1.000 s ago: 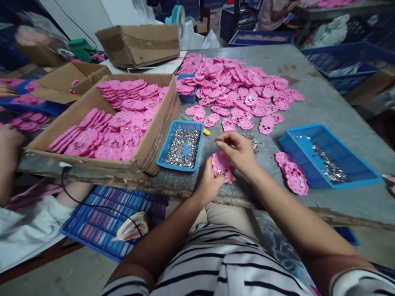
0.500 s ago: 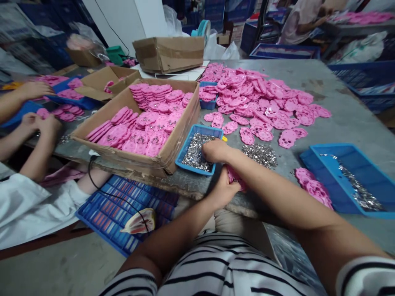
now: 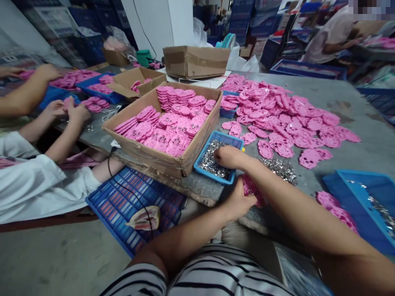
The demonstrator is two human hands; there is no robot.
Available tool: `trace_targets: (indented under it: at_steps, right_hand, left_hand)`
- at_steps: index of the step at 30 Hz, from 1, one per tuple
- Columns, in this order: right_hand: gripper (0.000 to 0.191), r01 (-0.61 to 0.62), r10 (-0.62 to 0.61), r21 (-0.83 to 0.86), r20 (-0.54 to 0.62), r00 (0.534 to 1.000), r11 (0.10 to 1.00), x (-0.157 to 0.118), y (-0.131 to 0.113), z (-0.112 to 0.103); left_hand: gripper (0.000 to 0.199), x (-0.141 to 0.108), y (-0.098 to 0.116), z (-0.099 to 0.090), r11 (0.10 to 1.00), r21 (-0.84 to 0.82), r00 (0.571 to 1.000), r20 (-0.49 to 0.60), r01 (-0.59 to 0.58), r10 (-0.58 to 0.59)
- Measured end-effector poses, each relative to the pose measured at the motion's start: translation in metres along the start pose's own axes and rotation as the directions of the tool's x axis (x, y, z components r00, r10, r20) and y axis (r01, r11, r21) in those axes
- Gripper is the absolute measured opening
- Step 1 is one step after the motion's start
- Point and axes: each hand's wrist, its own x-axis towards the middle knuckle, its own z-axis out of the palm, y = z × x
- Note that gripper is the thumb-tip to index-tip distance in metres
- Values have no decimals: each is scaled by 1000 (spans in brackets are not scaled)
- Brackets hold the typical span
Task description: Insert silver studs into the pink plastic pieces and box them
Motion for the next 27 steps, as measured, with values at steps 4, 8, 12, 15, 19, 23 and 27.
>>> trace_targets:
  at_steps: [4, 8, 12, 15, 19, 23, 27]
  right_hand:
    - [30, -36, 36, 22, -27, 999, 999, -2, -6, 0]
    - [27, -100, 159, 212, -281, 946, 972, -22, 10, -7]
    - [22, -179, 457, 510, -495, 739, 842, -81, 75, -13]
    - [23, -442, 717, 579, -432, 547, 685, -151, 132, 1]
    - [31, -837, 942, 436, -100, 319, 330, -219, 181, 42]
    - [34, -846, 927, 409, 4, 375, 341, -223, 195, 76]
    - [32, -824, 913, 431, 3, 409, 368, -203, 193, 83]
  left_hand:
    - [53, -2, 1, -2, 989, -54, 984, -118, -138, 131]
    - [49, -6, 0, -4, 991, -33, 985, -117, -128, 123]
    - [44, -10, 2, -6, 993, 35, 989, -93, -109, 112]
    - [42, -11, 3, -8, 991, 69, 990, -78, -111, 116]
    - [37, -13, 3, -7, 988, 119, 994, -32, -103, 107]
    - [38, -15, 3, -6, 983, 164, 996, -8, -83, 85]
    - [40, -15, 5, -3, 981, 180, 997, -17, -76, 80]
